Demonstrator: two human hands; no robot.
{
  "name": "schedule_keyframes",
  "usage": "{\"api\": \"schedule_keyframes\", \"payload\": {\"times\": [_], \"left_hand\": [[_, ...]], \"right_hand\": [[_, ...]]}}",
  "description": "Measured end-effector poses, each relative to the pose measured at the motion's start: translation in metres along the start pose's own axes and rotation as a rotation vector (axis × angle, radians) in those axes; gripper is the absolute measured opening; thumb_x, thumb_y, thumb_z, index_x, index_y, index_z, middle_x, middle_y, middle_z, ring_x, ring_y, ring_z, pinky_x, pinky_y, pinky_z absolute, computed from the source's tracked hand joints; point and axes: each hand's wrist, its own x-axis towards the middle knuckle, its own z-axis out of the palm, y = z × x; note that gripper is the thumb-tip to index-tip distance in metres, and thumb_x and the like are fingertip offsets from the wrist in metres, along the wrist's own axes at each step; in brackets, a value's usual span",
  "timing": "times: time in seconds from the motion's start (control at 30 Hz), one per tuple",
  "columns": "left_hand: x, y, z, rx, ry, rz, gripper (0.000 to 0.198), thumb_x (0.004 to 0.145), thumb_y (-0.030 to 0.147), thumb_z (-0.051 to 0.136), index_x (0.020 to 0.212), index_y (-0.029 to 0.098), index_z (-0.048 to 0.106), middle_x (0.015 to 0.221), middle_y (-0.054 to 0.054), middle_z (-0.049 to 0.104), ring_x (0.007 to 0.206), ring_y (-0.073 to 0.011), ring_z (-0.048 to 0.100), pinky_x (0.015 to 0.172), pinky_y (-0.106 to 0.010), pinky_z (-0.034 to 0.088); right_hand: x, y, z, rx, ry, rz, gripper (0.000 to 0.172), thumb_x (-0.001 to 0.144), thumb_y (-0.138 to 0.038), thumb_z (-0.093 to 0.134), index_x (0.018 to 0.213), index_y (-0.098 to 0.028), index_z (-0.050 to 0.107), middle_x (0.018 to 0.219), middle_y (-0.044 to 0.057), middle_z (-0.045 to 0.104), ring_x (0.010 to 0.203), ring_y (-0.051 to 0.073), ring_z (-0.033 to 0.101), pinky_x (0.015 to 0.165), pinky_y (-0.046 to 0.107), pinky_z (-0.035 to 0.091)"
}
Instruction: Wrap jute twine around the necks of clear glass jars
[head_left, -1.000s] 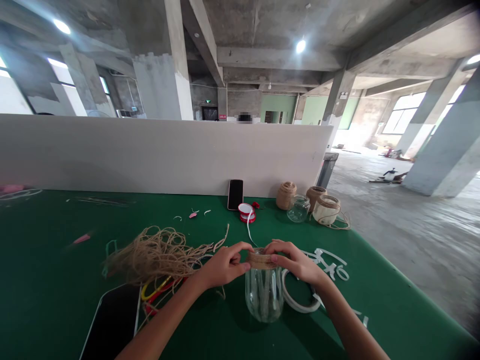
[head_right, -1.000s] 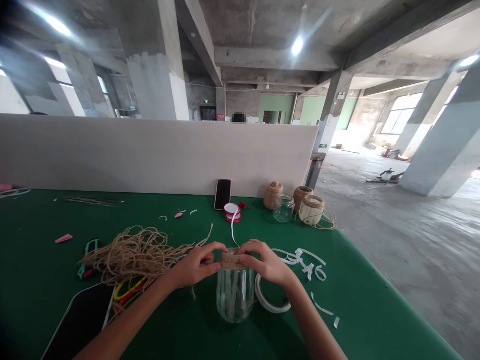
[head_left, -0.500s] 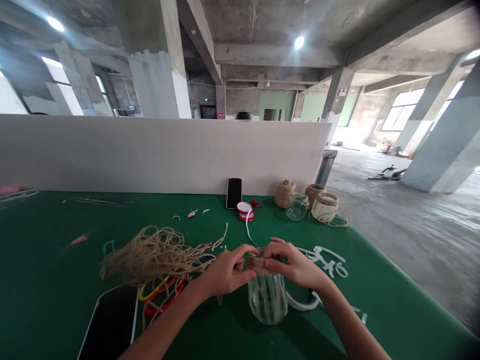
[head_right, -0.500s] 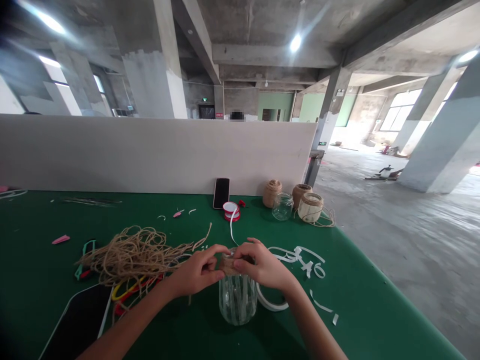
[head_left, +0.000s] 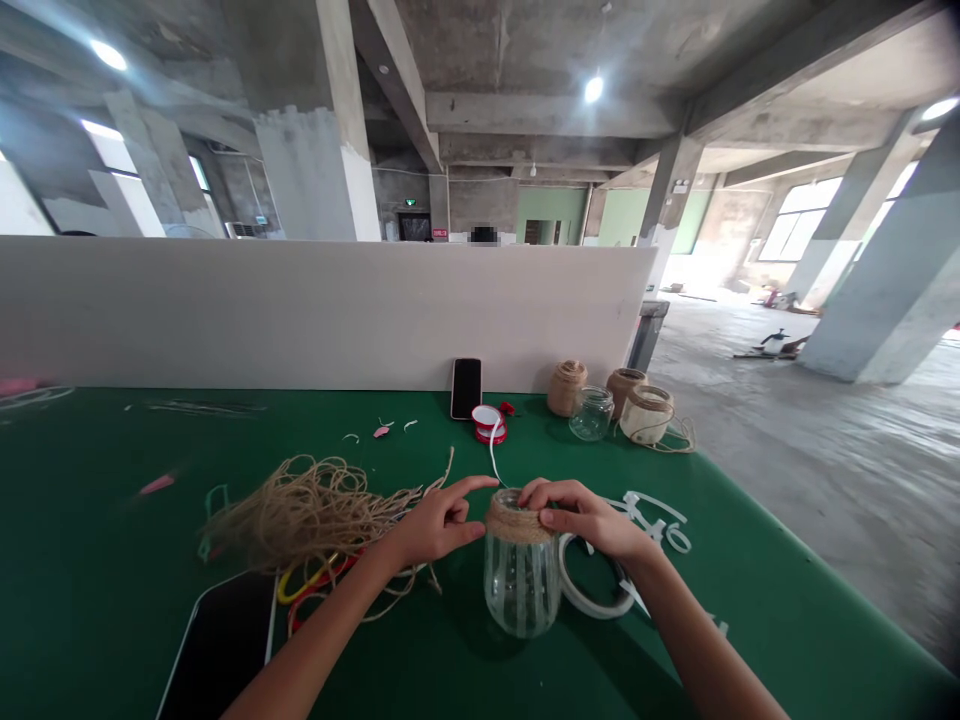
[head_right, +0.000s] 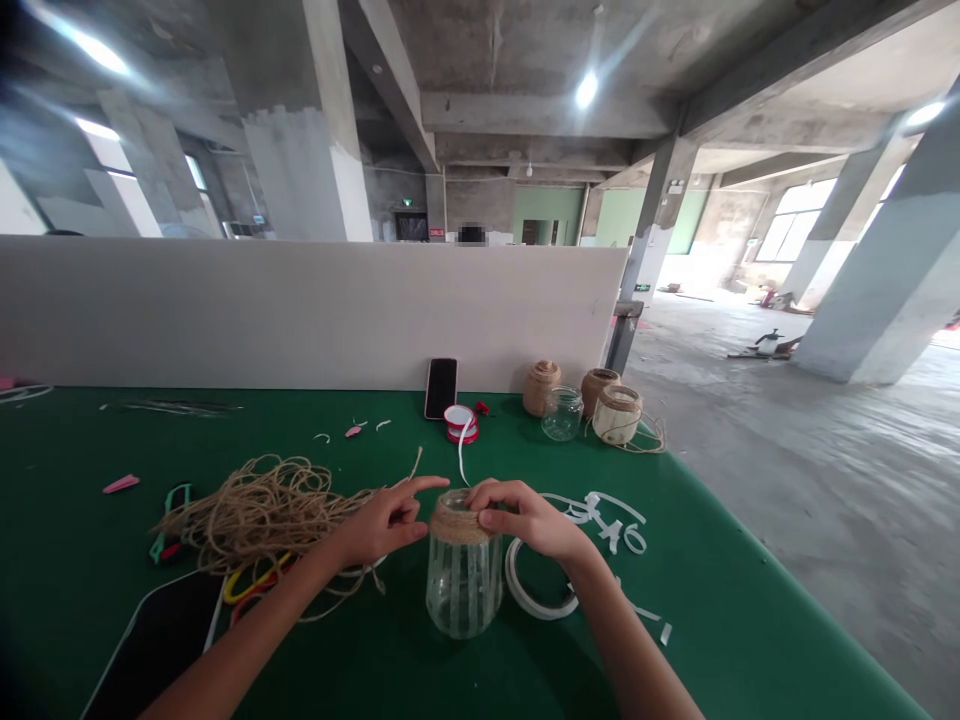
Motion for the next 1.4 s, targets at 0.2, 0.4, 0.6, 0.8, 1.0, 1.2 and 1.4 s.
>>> {"api": "schedule_keyframes", "payload": {"times": [0.2,0.4,0.6,0.8,1.0,1.2,1.4], "left_hand": [[-0.001,0.001,-0.002,-0.018,-0.021,0.037,0.051,0.088,0.036,0.047,0.136,0.024,0.033,0.056,0.008,0.035,0.049,-0.0078,0.03,0.048,-0.019,0.023],[-0.001,0.005,-0.003,0.033,0.004,0.048,0.044,0.087,0.034,0.049,0.129,0.023,0.045,0.052,0.008,0.03,0.046,-0.0077,0.028,0.047,-0.02,0.019],[-0.004,0.002,-0.006,0.039,0.083,0.064,0.043,0.084,0.032,0.051,0.125,0.022,0.045,0.052,0.009,0.021,0.045,-0.0076,0.024,0.048,-0.019,0.018],[-0.004,0.003,-0.005,0.055,0.097,0.058,0.039,0.084,0.036,0.052,0.121,0.023,0.048,0.051,0.009,0.02,0.045,-0.0078,0.023,0.047,-0.019,0.017],[0.0,0.002,0.001,0.054,0.059,0.004,0.041,0.087,0.039,0.048,0.126,0.025,0.045,0.05,0.009,0.024,0.044,-0.0078,0.023,0.046,-0.02,0.017],[0.002,0.0,0.005,-0.074,0.01,-0.022,0.043,0.088,0.04,0.045,0.128,0.023,0.042,0.053,0.009,0.028,0.046,-0.0081,0.026,0.046,-0.019,0.02],[0.0,0.013,0.014,-0.089,0.033,0.018,0.036,0.085,0.032,0.05,0.119,0.021,0.044,0.052,0.009,0.023,0.046,-0.0081,0.023,0.047,-0.02,0.018]], "right_hand": [[0.002,0.012,0.001,0.153,-0.004,-0.013,0.02,0.082,-0.035,0.058,0.082,-0.015,0.061,0.101,0.006,0.056,0.094,0.018,0.051,0.082,0.029,0.038],[0.001,0.018,0.0,0.194,0.017,-0.012,0.018,0.081,-0.033,0.059,0.082,-0.015,0.062,0.103,0.007,0.057,0.098,0.02,0.052,0.085,0.031,0.037],[0.002,0.023,-0.004,0.17,0.05,0.005,0.018,0.081,-0.033,0.06,0.082,-0.015,0.063,0.101,0.007,0.059,0.097,0.02,0.052,0.087,0.031,0.036],[0.002,0.025,-0.004,0.167,0.047,0.016,0.018,0.08,-0.033,0.061,0.082,-0.015,0.064,0.101,0.007,0.059,0.097,0.02,0.052,0.087,0.031,0.037],[0.002,0.023,-0.003,0.174,0.023,0.009,0.02,0.08,-0.035,0.06,0.083,-0.015,0.063,0.104,0.007,0.059,0.1,0.022,0.052,0.089,0.033,0.036],[0.0,0.014,-0.007,0.078,-0.023,0.02,0.023,0.081,-0.037,0.057,0.084,-0.015,0.062,0.106,0.008,0.057,0.1,0.022,0.052,0.087,0.034,0.039],[-0.002,-0.01,0.004,-0.366,0.056,0.093,0.02,0.085,-0.036,0.051,0.086,-0.019,0.062,0.097,0.004,0.06,0.095,0.021,0.055,0.106,0.049,0.004]]}}
